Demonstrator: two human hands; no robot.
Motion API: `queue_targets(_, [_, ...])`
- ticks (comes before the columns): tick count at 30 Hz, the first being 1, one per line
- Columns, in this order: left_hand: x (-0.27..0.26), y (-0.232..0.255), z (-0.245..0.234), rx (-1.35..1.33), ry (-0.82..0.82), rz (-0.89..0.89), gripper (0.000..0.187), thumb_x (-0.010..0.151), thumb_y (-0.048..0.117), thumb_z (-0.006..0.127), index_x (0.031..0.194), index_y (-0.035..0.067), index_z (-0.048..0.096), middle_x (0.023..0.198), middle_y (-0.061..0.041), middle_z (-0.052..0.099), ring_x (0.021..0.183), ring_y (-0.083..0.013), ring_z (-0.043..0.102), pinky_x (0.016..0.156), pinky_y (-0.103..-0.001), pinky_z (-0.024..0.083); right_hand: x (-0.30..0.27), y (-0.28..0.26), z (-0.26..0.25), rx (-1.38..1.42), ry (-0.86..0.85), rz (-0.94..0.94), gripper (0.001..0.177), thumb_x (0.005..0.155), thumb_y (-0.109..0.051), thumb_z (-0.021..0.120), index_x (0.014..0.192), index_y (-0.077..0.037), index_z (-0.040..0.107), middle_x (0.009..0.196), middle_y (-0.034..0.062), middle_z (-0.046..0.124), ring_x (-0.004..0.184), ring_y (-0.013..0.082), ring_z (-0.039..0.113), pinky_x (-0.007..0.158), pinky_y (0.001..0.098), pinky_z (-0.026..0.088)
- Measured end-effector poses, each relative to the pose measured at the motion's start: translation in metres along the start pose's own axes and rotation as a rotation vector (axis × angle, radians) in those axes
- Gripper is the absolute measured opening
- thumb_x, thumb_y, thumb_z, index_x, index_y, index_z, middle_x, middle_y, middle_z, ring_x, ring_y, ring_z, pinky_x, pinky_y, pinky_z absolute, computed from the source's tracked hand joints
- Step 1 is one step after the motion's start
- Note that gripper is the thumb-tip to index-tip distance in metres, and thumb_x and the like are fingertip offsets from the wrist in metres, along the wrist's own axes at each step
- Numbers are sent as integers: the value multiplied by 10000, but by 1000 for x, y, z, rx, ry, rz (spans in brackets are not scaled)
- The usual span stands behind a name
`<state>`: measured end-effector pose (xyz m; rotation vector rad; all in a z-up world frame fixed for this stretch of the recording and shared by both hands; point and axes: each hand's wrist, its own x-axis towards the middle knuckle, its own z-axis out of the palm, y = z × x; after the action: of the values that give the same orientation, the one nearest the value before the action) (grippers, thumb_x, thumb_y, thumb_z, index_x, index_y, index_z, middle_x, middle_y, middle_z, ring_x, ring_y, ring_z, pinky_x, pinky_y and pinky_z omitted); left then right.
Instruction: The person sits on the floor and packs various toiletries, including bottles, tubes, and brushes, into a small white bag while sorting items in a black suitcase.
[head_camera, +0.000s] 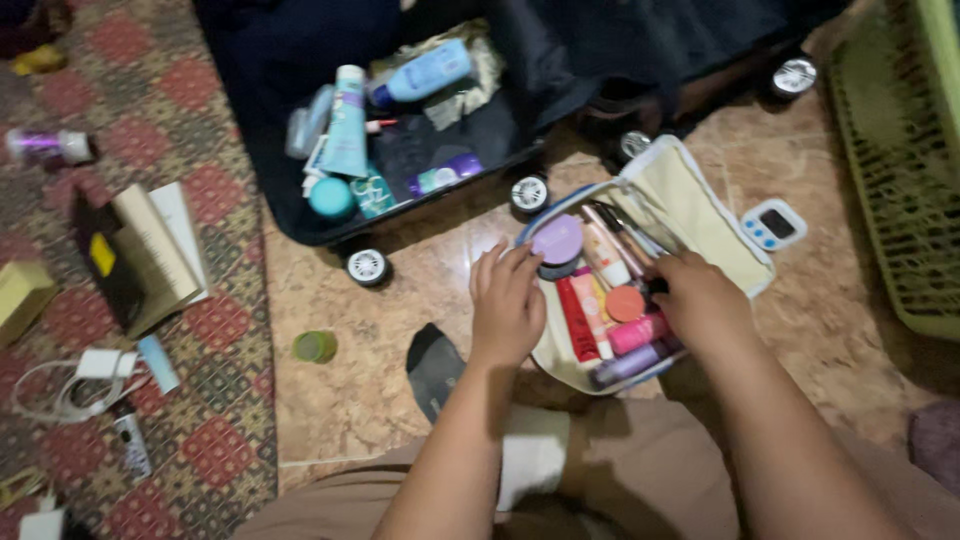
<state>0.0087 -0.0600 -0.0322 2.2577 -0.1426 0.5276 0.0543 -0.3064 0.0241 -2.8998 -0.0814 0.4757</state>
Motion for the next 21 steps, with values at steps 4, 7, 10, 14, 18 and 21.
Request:
queue_targets(4, [2,-10,-5,7,124,-64,401,873,78,633,1274,70,638,1407,-110,601,1424,-379,463,1226,-539,308,-8,-22,0,50,177,-169,221,868,-215,719,1052,-94,709,1063,153,685,1023,365,666,856,468,542])
queue_targets(7, [4,-15,-7,18,183,-185,500,881,112,630,1376,67,572,1481,-147,536,1454,-406,406,1219,-548,286,-4,-57,5,155,292,-380,247,841,-144,690,1070,-52,701,1056,169,687,1002,373,661,898,460,537])
queue_targets(10, [7,-20,-8,58,248,-267,623,901,158,623,1492,59,454,1589,-201,412,1498,-433,323,1214,-568,244,-9,-107,0,201,402,-571,167,851,-112,694,1006,-51,698,1003,141,703,966,358,660,949,493,503])
queue_targets(14, [8,-21,-13,116,239,-408,710,995,263,601,1623,61,341,1707,-217,296,1558,-423,265,1256,-567,213,10,-184,-12,334,430,-737,244,850,-95,684,1077,-8,680,1040,180,686,1003,388,644,894,463,506])
queue_targets(18, [17,-20,-29,85,226,-395,827,956,383,590,1586,-29,249,1637,-267,239,1541,-464,197,1237,-600,160,74,-266,1,421,450,-853,135,943,-128,717,991,-3,706,998,173,706,1005,383,666,906,462,520])
queue_targets(21, [14,-18,-30,-29,317,-478,808,1014,357,555,1626,-51,220,1684,-313,213,1559,-485,165,1252,-585,172,159,-308,36,454,18,-553,255,860,-246,737,1045,-74,770,1004,171,753,931,331,736,832,437,568])
